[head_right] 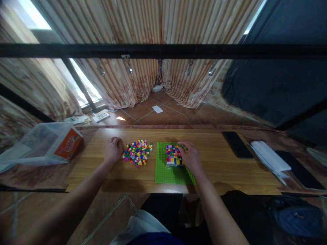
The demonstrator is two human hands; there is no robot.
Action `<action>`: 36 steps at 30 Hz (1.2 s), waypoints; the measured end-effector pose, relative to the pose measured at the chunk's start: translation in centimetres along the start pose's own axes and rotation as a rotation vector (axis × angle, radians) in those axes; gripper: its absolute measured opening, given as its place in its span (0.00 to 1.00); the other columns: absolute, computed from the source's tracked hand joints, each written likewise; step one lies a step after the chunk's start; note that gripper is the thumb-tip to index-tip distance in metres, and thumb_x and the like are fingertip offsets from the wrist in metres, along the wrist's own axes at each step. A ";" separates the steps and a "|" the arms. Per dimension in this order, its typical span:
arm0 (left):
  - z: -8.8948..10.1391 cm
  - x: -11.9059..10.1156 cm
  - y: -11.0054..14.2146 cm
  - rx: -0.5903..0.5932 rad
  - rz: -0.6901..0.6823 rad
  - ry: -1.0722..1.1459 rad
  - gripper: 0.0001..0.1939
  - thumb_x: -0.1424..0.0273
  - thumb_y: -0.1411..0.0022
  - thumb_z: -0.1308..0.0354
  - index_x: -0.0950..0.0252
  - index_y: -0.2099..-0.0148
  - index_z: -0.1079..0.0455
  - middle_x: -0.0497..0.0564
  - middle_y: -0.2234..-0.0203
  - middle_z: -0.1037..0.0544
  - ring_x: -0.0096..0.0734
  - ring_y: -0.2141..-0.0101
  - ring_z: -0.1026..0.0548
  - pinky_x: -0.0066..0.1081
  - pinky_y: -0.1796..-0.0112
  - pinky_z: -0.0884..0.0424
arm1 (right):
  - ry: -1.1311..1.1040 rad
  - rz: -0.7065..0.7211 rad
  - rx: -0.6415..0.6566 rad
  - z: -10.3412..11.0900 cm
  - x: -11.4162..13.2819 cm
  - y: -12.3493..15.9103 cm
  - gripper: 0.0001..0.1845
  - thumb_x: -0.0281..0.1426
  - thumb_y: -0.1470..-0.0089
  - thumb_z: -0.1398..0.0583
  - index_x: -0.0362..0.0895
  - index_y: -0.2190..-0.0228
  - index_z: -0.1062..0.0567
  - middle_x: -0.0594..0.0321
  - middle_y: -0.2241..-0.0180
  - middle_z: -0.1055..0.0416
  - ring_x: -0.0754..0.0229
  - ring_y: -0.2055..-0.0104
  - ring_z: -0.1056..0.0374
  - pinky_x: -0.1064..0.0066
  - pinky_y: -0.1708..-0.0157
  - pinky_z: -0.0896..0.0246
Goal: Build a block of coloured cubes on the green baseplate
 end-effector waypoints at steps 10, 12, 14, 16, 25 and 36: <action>-0.1 0.0 0.2 0.010 0.015 -0.006 0.14 0.75 0.38 0.54 0.65 0.58 0.27 0.58 0.58 0.24 0.44 0.54 0.29 0.41 0.50 0.33 | 0.180 0.381 0.190 -8.0 11.5 4.0 0.11 0.29 0.39 0.45 0.47 0.63 0.21 0.59 0.61 0.24 0.55 0.57 0.32 0.63 0.54 0.39; -0.1 0.0 0.2 0.008 0.014 -0.007 0.14 0.75 0.38 0.54 0.65 0.59 0.27 0.58 0.59 0.24 0.44 0.54 0.29 0.40 0.50 0.33 | 0.232 0.377 0.260 -10.6 11.9 4.2 0.11 0.28 0.39 0.44 0.47 0.63 0.22 0.59 0.62 0.25 0.55 0.58 0.34 0.64 0.54 0.40; -0.1 0.0 0.3 0.002 0.020 -0.002 0.14 0.75 0.38 0.54 0.65 0.59 0.27 0.58 0.59 0.25 0.44 0.54 0.30 0.40 0.50 0.33 | 0.298 0.354 0.323 -12.8 11.7 4.1 0.11 0.28 0.39 0.44 0.47 0.64 0.22 0.59 0.63 0.25 0.55 0.58 0.34 0.65 0.53 0.41; -0.1 0.1 0.3 -0.004 0.027 0.008 0.14 0.75 0.38 0.53 0.65 0.58 0.27 0.58 0.58 0.25 0.44 0.54 0.30 0.40 0.50 0.33 | 0.369 0.324 0.375 -14.6 11.3 3.8 0.11 0.28 0.39 0.44 0.47 0.64 0.22 0.59 0.62 0.25 0.55 0.57 0.35 0.65 0.52 0.43; 0.0 0.2 0.3 -0.007 0.024 0.039 0.13 0.76 0.39 0.53 0.64 0.60 0.27 0.57 0.59 0.25 0.43 0.54 0.30 0.40 0.49 0.33 | 0.501 0.291 0.434 -17.0 10.1 3.2 0.12 0.28 0.38 0.46 0.45 0.64 0.22 0.56 0.60 0.26 0.54 0.55 0.36 0.65 0.52 0.44; -0.1 0.2 0.1 0.000 0.010 0.011 0.13 0.74 0.38 0.53 0.65 0.59 0.27 0.58 0.59 0.24 0.45 0.55 0.29 0.41 0.52 0.32 | 0.027 0.260 0.140 -8.2 11.6 4.5 0.11 0.30 0.38 0.46 0.47 0.62 0.23 0.59 0.63 0.24 0.55 0.59 0.31 0.64 0.57 0.36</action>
Point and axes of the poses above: each hand's wrist, its own y-axis away from the middle knuckle, its own z-axis out of the back of the hand, x = y × z, the point moved 10 cm from there along -y, towards the middle knuckle
